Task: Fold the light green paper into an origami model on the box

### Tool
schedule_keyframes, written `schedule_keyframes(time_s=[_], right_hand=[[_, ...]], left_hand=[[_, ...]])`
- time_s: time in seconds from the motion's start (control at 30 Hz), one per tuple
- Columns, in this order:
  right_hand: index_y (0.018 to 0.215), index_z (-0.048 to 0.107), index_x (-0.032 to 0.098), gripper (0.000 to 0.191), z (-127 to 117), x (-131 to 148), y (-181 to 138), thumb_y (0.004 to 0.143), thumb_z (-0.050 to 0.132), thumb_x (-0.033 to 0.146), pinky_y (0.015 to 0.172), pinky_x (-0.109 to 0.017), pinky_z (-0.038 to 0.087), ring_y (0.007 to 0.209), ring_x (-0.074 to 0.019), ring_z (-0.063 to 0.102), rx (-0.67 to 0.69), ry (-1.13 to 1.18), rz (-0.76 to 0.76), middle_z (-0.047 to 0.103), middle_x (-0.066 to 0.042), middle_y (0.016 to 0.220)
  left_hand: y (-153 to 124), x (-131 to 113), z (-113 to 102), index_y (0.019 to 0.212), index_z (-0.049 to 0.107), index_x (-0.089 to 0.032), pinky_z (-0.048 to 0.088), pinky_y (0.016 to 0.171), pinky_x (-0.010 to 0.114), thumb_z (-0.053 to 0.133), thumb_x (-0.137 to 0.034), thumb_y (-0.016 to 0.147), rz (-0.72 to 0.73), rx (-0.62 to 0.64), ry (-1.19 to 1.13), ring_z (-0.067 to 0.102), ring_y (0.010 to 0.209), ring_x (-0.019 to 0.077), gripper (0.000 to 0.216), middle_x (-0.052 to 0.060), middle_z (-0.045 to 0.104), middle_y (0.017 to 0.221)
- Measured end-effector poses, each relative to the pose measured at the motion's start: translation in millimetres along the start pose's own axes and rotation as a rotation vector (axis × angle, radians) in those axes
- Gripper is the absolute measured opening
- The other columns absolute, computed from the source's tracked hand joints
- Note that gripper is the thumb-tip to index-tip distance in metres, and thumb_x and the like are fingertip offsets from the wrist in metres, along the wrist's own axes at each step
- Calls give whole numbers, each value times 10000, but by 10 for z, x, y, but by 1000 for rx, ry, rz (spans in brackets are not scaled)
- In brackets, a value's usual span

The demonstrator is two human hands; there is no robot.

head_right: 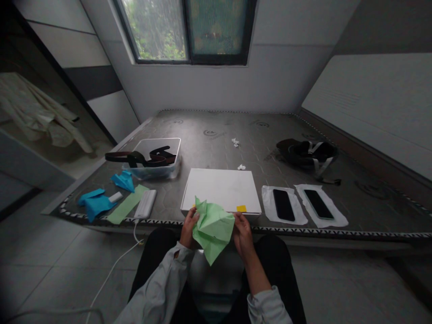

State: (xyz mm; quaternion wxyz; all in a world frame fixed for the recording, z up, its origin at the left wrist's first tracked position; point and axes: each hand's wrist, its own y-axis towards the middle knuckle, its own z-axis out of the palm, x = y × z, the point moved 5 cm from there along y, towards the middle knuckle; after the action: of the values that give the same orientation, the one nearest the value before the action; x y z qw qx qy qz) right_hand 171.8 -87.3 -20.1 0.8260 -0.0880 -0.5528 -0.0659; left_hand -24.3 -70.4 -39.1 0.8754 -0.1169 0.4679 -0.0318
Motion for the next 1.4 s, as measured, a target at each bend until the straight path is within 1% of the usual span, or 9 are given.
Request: schedule_keyframes(time_s=[0.27, 0.47, 0.63, 0.73, 0.87, 1.03, 1.13, 1.3, 1.4], right_hand=[[835, 661, 258, 182, -147, -52, 81, 758, 688, 421, 823, -414, 558, 840, -223, 700, -62, 141, 9, 751, -4, 884], [872, 679, 270, 183, -126, -34, 80, 750, 719, 400, 845, -348, 564, 865, -177, 708, -104, 241, 26, 760, 30, 911], [792, 673, 250, 151, -104, 41, 61, 775, 690, 399, 830, -373, 566, 899, -205, 716, -113, 290, 66, 772, -12, 953], [790, 659, 252, 192, -94, 96, 49, 777, 671, 443, 784, -388, 568, 915, -235, 719, -76, 302, 128, 771, -41, 983], [966, 640, 224, 505, -46, 104, 39, 784, 529, 682, 661, -399, 567, 838, -270, 722, 2, 165, 218, 759, -105, 982], [950, 618, 215, 484, -100, 71, 55, 744, 623, 652, 394, -208, 391, 455, -112, 534, -62, -100, 160, 664, 13, 636], [948, 633, 218, 476, -109, 33, 60, 750, 621, 651, 474, -216, 450, 557, -122, 576, -33, -162, 167, 687, -2, 729], [974, 685, 204, 514, 11, -74, 13, 722, 652, 650, 791, -356, 526, 928, -247, 672, 119, -288, 255, 720, -97, 1052], [982, 703, 193, 498, 146, -125, -59, 706, 695, 607, 861, -403, 508, 952, -273, 678, 243, -329, 306, 737, -102, 1032]], left_hand=[[2, -101, -74, 1144, 543, -191, 522, 756, 285, 747, -480, 678, 99, -82, 127, 669, 906, 209, 585, 78, 682, 1085], [15, -108, -140, 1086, 530, -191, 521, 782, 294, 731, -504, 699, 203, -198, 205, 679, 921, 216, 537, 89, 702, 1001], [43, -138, -239, 1056, 539, -204, 517, 810, 280, 717, -502, 714, 264, -317, 240, 668, 960, 205, 487, 83, 702, 1034], [67, -144, -250, 1060, 549, -201, 523, 786, 279, 704, -517, 718, 234, -283, 248, 669, 935, 206, 491, 86, 702, 1037], [50, -137, -163, 1060, 588, -191, 513, 775, 280, 701, -521, 712, 194, -166, 300, 659, 906, 210, 493, 68, 703, 994], [-2, -159, -50, 1010, 656, -171, 469, 885, 297, 697, -524, 713, 199, -41, 286, 617, 1017, 233, 463, 73, 694, 1065], [-21, -173, -19, 948, 671, -162, 473, 822, 282, 690, -518, 732, 185, 13, 253, 625, 918, 217, 417, 60, 706, 964], [-68, -160, 29, 856, 661, -168, 442, 655, 216, 686, -498, 758, 127, 83, 164, 573, 695, 140, 345, -3, 655, 747], [-95, -152, 78, 826, 654, -163, 430, 641, 206, 676, -486, 775, 107, 150, 170, 553, 671, 126, 327, -9, 635, 723]])
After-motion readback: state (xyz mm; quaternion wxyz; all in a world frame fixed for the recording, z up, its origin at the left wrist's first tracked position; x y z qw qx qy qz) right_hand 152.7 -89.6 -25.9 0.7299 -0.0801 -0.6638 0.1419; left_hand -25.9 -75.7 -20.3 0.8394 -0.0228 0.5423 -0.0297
